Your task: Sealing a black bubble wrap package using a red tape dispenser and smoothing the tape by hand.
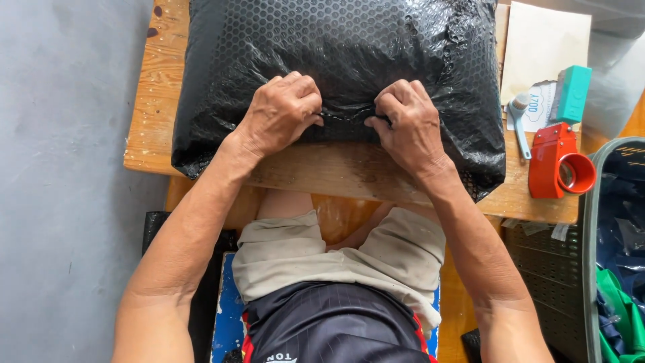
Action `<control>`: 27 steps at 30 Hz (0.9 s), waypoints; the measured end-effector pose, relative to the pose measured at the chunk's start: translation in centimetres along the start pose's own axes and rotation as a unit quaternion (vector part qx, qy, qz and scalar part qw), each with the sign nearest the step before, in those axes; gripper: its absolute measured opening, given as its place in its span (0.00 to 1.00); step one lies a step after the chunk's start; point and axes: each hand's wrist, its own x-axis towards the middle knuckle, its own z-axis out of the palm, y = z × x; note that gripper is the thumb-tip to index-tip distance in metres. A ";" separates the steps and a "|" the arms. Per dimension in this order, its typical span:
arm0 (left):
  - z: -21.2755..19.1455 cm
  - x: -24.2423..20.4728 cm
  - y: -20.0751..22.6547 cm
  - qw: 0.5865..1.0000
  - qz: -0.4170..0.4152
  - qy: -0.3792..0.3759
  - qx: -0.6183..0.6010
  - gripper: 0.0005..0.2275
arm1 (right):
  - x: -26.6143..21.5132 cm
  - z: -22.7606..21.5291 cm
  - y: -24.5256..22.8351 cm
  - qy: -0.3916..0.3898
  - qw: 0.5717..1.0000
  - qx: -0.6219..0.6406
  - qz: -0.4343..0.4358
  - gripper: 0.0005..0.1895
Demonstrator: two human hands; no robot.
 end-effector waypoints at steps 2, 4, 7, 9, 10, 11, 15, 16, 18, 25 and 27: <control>0.2 0.1 -0.2 1.000 -0.004 -0.003 -0.012 0.13 | 0.2 -0.1 -0.3 -0.002 1.000 0.007 0.013 0.16; 0.2 0.2 -0.4 1.000 -0.008 -0.006 -0.023 0.13 | 0.3 -0.1 -0.4 -0.004 1.000 0.015 0.025 0.16; 0.2 0.4 -0.7 0.998 -0.035 -0.048 -0.026 0.12 | 0.3 -0.1 -0.3 0.003 0.999 0.041 0.027 0.17; 0.2 0.7 -0.9 0.996 -0.042 -0.071 -0.028 0.12 | 0.1 -0.2 -0.2 0.004 0.998 0.059 0.028 0.17; -0.2 0.9 -1.1 0.996 -0.040 -0.071 -0.029 0.12 | 0.5 -1.1 -1.1 0.005 0.998 0.057 0.030 0.17; -0.4 1.4 -1.2 0.994 -0.020 -0.105 -0.017 0.13 | 0.7 -2.1 -1.9 -0.012 0.997 0.066 0.023 0.17; -0.6 2.2 -1.5 0.992 0.022 -0.126 -0.021 0.13 | -1.3 -5.2 -5.5 0.016 0.999 0.036 -0.012 0.08; -0.6 2.2 -1.5 0.991 0.037 -0.125 -0.036 0.13 | -2.7 -5.6 -6.4 0.016 1.000 0.021 0.004 0.08; -0.6 2.2 -1.7 0.990 0.014 -0.142 -0.001 0.12 | -5.0 -6.3 -8.3 0.074 0.994 0.080 0.020 0.06; -0.7 1.8 -1.6 0.990 0.009 -0.144 0.009 0.14 | -18.1 -6.0 -7.8 0.209 0.913 0.169 0.307 0.04; -0.6 1.5 -1.9 0.989 0.007 -0.148 0.008 0.13 | -22.2 -5.2 -6.9 0.289 0.755 0.185 0.559 0.03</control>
